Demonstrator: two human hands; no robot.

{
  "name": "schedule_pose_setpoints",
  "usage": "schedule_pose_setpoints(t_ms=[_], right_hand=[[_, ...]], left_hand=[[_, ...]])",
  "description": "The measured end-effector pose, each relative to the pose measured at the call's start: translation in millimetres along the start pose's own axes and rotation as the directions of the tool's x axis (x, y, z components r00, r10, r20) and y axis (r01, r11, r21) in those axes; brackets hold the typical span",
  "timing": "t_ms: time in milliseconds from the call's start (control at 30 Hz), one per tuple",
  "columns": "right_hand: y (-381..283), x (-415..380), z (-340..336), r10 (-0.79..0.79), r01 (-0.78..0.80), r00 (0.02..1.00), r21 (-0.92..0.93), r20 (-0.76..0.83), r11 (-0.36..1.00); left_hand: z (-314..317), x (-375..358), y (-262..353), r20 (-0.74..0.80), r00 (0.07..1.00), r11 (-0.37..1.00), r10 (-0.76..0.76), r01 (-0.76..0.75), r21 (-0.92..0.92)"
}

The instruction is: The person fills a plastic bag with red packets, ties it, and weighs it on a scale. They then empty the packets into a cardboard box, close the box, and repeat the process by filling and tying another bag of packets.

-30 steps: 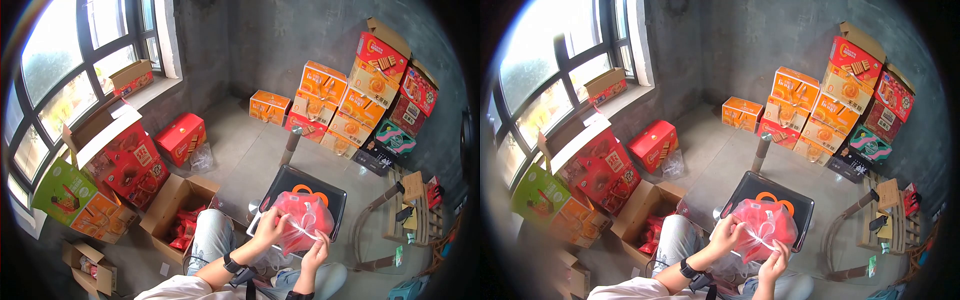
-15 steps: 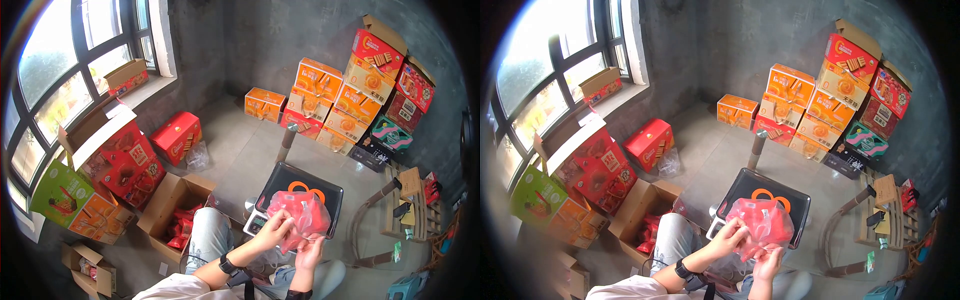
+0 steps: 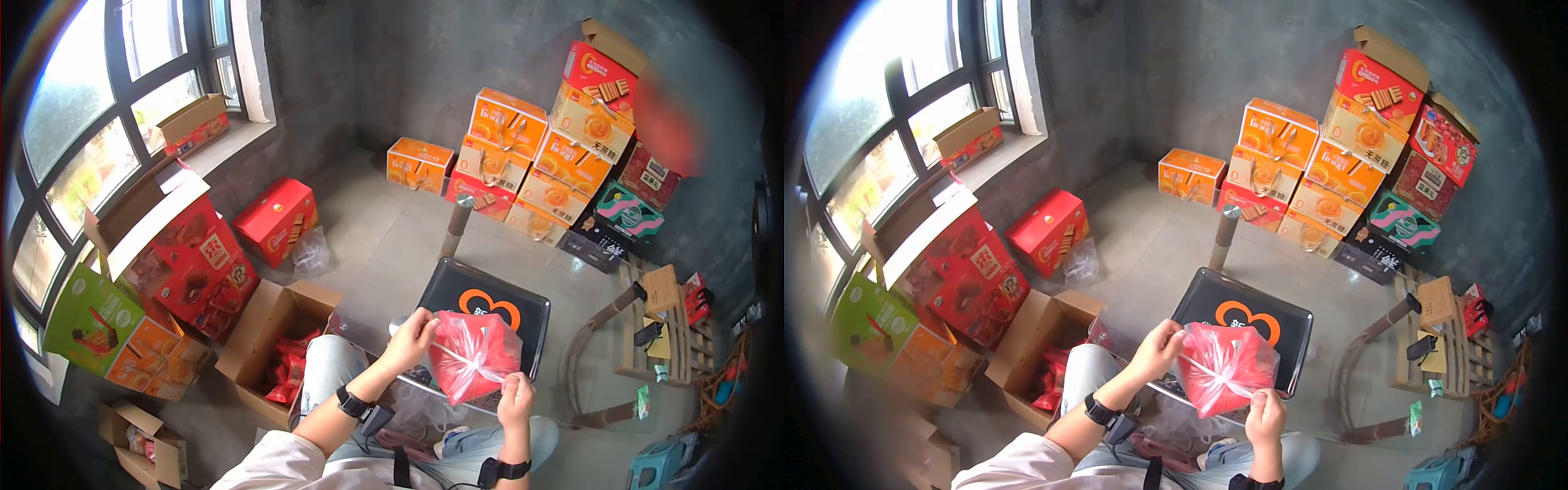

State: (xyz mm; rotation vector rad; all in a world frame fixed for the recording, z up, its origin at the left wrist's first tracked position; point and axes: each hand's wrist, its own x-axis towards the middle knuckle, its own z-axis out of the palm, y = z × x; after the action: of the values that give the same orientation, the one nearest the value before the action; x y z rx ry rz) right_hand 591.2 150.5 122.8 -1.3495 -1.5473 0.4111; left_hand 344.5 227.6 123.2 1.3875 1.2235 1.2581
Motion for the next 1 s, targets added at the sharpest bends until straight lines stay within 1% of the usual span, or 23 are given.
schedule_pose_setpoints(t_ms=[33,67,100,167,233,300,367,400,433,467,500,567,633,667,700,767,800,867,900,967,1000], right_hand=[[1,3,1,-0.059,0.059,0.998,-0.004,0.033,0.998],[1,5,1,-0.114,0.115,0.991,-0.01,0.064,0.993],[1,8,-1,-0.108,0.109,0.993,-0.024,0.054,0.994],[-3,17,-5,-0.011,0.008,0.997,0.046,0.078,0.999],[-14,40,-8,0.065,-0.068,0.997,0.089,0.037,0.994],[-6,69,1,0.077,-0.079,0.997,0.087,0.032,0.993],[-20,103,2,-0.122,0.116,0.992,-0.122,-0.04,0.986],[-27,121,-2,-0.202,0.182,0.976,-0.194,-0.086,0.964],[-33,137,-8,-0.28,0.24,0.952,-0.268,-0.124,0.933],[-38,151,-18,-0.238,0.199,0.961,-0.243,-0.142,0.949],[-41,163,-29,-0.192,0.155,0.968,-0.215,-0.162,0.964],[-36,173,-42,-0.2,0.16,0.961,-0.207,-0.192,0.965],[-32,170,-50,-0.216,0.179,0.97,-0.269,-0.114,0.946],[-30,167,-47,-0.255,0.206,0.959,-0.307,-0.128,0.929],[-24,164,-43,-0.225,0.177,0.967,-0.316,-0.122,0.932],[-4,151,-35,-0.218,0.191,0.975,-0.356,-0.04,0.915],[5,142,-31,-0.189,0.165,0.981,-0.361,-0.034,0.918],[19,131,-24,-0.084,0.082,0.996,-0.36,0.011,0.929],[26,124,-23,-0.068,0.069,0.998,-0.362,0.016,0.929],[37,116,-21,0.147,-0.114,0.98,-0.225,0.136,0.968],[39,107,-19,0.135,-0.106,0.973,-0.157,0.185,0.982]], left_hand=[[1,2,-5,-0.027,1.0,0.999,-0.007,0.006,-0.047],[0,4,-9,-0.031,1.0,0.999,-0.005,0.004,-0.045],[0,8,-5,-0.03,1.0,0.999,-0.003,0.001,-0.043],[4,19,6,0.012,0.999,0.998,0.043,-0.042,-0.038],[13,41,22,0.041,0.996,0.997,0.074,-0.075,0.024],[27,68,65,0.015,0.963,0.943,0.268,-0.265,0.203],[43,105,83,0.051,0.918,0.889,0.392,-0.393,0.234],[45,125,89,0.098,0.923,0.841,0.372,-0.379,0.385],[44,140,101,0.116,0.914,0.788,0.388,-0.394,0.472],[41,154,107,0.138,0.913,0.764,0.384,-0.398,0.507],[37,161,113,0.098,0.909,0.76,0.405,-0.394,0.517],[28,167,120,0.107,0.878,0.759,0.466,-0.46,0.461],[21,168,112,0.12,0.901,0.787,0.417,-0.424,0.449],[20,166,104,0.125,0.911,0.795,0.393,-0.405,0.451],[19,162,94,0.142,0.927,0.806,0.347,-0.372,0.461],[17,150,71,0.181,0.935,0.764,0.306,-0.355,0.539],[15,144,62,0.228,0.933,0.762,0.279,-0.36,0.538],[15,134,41,0.243,0.933,0.756,0.265,-0.358,0.548],[16,129,34,0.245,0.931,0.741,0.271,-0.364,0.564],[15,118,24,0.238,0.938,0.736,0.252,-0.345,0.583],[14,113,21,0.226,0.948,0.796,0.226,-0.313,0.518]])
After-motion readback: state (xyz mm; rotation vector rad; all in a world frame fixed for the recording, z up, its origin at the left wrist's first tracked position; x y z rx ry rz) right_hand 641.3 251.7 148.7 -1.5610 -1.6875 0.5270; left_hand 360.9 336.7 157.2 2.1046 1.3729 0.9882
